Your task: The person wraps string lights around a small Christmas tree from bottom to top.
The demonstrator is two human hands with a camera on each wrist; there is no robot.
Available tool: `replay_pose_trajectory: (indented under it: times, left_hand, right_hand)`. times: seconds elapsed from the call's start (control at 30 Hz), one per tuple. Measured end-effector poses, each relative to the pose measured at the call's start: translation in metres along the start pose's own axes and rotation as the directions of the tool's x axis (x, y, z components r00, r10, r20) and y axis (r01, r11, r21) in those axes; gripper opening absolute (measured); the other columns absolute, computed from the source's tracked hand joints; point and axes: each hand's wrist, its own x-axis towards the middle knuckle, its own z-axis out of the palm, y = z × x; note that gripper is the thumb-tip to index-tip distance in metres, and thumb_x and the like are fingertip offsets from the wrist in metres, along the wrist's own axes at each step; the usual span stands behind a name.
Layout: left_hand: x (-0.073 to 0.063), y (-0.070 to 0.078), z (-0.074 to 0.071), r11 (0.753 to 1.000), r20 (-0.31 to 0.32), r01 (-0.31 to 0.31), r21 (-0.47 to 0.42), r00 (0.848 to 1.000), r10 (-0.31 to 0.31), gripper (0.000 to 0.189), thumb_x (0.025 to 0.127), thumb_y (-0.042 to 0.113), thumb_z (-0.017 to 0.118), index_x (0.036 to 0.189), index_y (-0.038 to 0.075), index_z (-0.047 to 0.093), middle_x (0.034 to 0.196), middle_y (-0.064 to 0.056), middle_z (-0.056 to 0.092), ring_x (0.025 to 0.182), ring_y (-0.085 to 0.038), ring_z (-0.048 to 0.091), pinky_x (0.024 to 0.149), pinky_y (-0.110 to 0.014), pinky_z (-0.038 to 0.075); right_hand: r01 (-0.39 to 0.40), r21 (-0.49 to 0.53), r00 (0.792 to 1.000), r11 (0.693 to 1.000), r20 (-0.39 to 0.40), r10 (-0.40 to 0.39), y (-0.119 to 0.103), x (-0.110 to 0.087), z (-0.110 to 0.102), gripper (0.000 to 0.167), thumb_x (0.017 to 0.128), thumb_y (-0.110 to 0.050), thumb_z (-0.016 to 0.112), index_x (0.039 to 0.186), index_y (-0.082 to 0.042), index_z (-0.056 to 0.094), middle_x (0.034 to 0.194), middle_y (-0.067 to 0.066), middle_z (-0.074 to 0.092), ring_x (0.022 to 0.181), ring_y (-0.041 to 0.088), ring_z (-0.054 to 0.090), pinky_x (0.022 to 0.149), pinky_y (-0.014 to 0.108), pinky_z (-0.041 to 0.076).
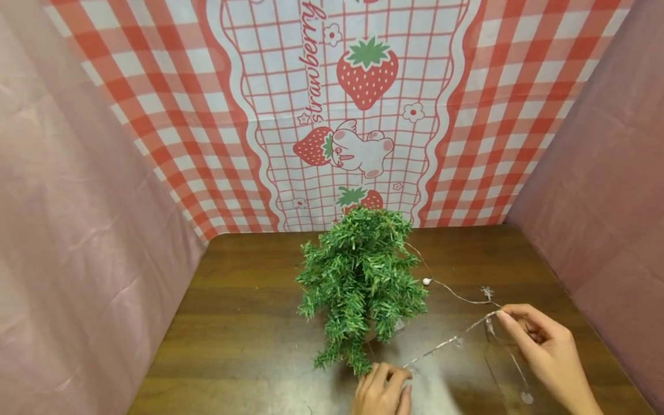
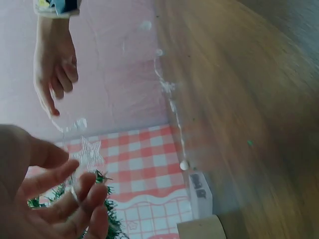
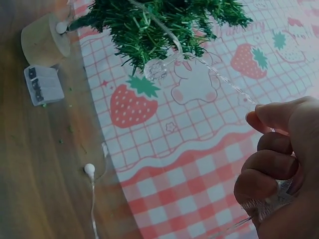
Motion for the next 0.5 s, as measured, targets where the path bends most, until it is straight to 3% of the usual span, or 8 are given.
replay_pose_trajectory:
  times: [0.1,0.17,0.37,0.5]
  left_hand:
    - [0.003,0.001,0.004,0.999,-0.081,0.015,0.049,0.997,-0.011,0.017,0.074,0.022,0.074,0.091,0.022,0.070,0.082,0.008,0.060,0.064,-0.006,0.057,0.053,-0.015,0.034]
    - [0.003,0.002,0.005,0.997,-0.103,0.038,0.065,0.994,-0.031,0.023,0.072,0.023,0.074,0.094,0.020,0.070,0.086,0.006,0.062,0.066,-0.008,0.059,0.053,-0.018,0.035]
    - [0.001,0.010,0.006,0.982,-0.001,0.146,0.118,0.989,-0.147,0.045,0.068,0.025,0.080,0.109,0.019,0.066,0.102,0.002,0.061,0.069,-0.011,0.058,0.057,-0.023,0.034]
    - [-0.002,0.009,0.008,0.977,0.024,0.160,0.142,0.986,-0.165,0.046,0.068,0.027,0.079,0.112,0.020,0.065,0.104,0.001,0.060,0.060,-0.010,0.052,0.060,-0.027,0.033]
  right_hand:
    - [0.017,-0.015,1.000,1.000,0.006,-0.017,0.000,0.014,0.004,0.018,0.089,0.008,0.068,0.098,-0.007,0.071,0.055,-0.009,0.038,0.044,0.004,0.030,0.038,0.022,0.027]
    - [0.025,-0.012,0.999,1.000,0.025,-0.025,0.002,0.024,0.008,0.018,0.089,0.006,0.069,0.099,-0.009,0.071,0.055,-0.008,0.039,0.045,0.004,0.030,0.039,0.022,0.027]
    - [0.061,-0.046,0.996,0.997,0.064,-0.058,0.008,0.055,0.020,0.016,0.089,-0.001,0.072,0.094,-0.016,0.071,0.053,-0.007,0.039,0.044,0.003,0.032,0.040,0.024,0.027]
    - [0.062,-0.071,0.994,0.996,0.091,-0.056,0.013,0.069,0.027,0.005,0.091,-0.008,0.073,0.089,-0.013,0.071,0.052,-0.007,0.040,0.044,0.005,0.035,0.042,0.026,0.029]
